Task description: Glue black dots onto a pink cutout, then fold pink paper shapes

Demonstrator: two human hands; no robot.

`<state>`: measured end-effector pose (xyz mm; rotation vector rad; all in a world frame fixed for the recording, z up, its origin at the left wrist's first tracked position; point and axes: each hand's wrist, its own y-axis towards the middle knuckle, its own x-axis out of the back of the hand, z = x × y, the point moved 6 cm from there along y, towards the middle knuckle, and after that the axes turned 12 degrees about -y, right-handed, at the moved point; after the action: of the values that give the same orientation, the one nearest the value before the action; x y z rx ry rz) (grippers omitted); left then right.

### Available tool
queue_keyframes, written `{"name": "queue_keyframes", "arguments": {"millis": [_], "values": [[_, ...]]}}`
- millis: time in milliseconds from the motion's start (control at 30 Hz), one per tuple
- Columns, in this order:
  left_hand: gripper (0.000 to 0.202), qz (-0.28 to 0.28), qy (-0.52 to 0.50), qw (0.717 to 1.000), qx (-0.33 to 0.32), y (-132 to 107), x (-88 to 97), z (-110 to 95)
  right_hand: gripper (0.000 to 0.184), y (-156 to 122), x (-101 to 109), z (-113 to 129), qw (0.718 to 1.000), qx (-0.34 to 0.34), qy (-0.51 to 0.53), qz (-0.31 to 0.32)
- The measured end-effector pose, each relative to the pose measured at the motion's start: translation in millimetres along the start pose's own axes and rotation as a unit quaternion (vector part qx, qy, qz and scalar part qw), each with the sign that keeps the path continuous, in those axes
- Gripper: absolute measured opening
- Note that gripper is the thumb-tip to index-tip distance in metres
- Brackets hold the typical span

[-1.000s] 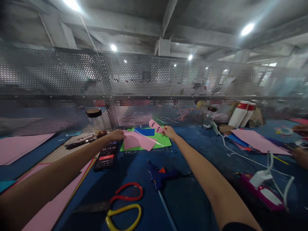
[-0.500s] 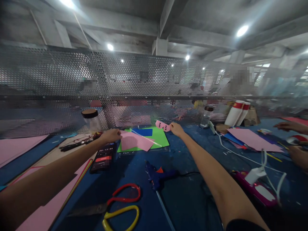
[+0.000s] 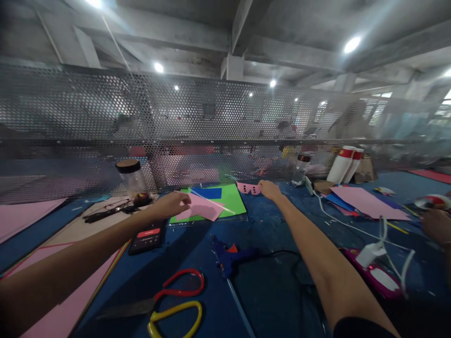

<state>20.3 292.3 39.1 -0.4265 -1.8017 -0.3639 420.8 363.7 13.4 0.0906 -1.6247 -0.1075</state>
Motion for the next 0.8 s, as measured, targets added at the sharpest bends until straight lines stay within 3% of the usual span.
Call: {"name": "queue_keyframes", "arguments": {"millis": [400,633,800], "values": [[0.03,-0.002,-0.002,1.0,-0.006,-9.0,2.1,1.1,0.033,-11.2,-1.2,-8.2,0.999,0.018,-0.041,0.027],[0.031,-0.03,-0.002,0.998,0.058,-9.4,13.2,33.6,0.034,-25.1,21.9,-4.9,0.997,-0.002,-0.066,-0.031],[0.032,-0.048,-0.011,0.992,0.117,-11.8,25.4,66.9,0.031,-28.3,40.4,39.0,0.994,0.044,-0.068,-0.067]]}}
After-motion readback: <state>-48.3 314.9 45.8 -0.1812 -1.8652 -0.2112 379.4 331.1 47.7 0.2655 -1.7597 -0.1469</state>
